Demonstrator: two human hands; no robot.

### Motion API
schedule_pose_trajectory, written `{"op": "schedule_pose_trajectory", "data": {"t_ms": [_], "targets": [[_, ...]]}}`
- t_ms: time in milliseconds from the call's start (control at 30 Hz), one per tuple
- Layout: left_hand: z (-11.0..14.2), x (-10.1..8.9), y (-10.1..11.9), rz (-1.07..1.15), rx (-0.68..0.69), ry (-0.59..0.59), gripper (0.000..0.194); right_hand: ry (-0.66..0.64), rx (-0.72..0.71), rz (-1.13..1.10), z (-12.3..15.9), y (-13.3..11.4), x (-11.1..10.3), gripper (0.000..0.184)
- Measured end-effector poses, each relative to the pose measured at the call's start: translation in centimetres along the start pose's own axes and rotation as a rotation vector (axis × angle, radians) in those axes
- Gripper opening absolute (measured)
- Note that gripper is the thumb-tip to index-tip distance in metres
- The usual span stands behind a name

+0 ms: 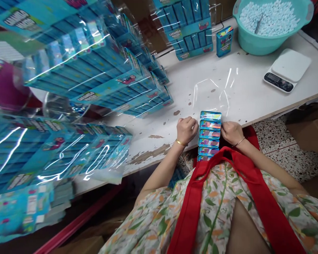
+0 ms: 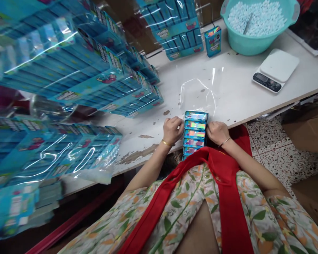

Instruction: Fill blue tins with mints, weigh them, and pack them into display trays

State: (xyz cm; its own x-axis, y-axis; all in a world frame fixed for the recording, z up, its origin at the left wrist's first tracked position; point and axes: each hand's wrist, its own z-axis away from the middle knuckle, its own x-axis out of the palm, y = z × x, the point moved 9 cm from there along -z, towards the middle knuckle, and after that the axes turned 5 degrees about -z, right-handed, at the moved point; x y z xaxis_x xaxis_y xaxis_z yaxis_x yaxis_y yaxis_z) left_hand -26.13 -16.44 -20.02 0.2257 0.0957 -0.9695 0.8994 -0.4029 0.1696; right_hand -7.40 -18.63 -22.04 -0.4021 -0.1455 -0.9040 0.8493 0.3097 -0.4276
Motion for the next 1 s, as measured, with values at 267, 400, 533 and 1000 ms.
{"op": "schedule_pose_trajectory", "data": {"t_ms": [267,400,533,1000], "targets": [[-0.4,-0.6,0.1,0.01,0.001,0.101,0.022,0.123,0.006,-0.02,-0.2,0.1,-0.6,0.032],[0.8,-0.9,0.1,0.021,0.063,0.166,0.023,0.158,-0.158,-0.014,0.9,-0.9,-0.1,0.034],[1.2,-1.6,0.1,0.082,0.06,0.285,0.027,0.19,-0.188,-0.026,1.0,-1.0,0.0,0.033],[2.9,-0.4,-1.1,0.119,-0.079,0.192,0.014,0.167,-0.044,-0.017,0.6,0.2,0.8,0.036]]}}
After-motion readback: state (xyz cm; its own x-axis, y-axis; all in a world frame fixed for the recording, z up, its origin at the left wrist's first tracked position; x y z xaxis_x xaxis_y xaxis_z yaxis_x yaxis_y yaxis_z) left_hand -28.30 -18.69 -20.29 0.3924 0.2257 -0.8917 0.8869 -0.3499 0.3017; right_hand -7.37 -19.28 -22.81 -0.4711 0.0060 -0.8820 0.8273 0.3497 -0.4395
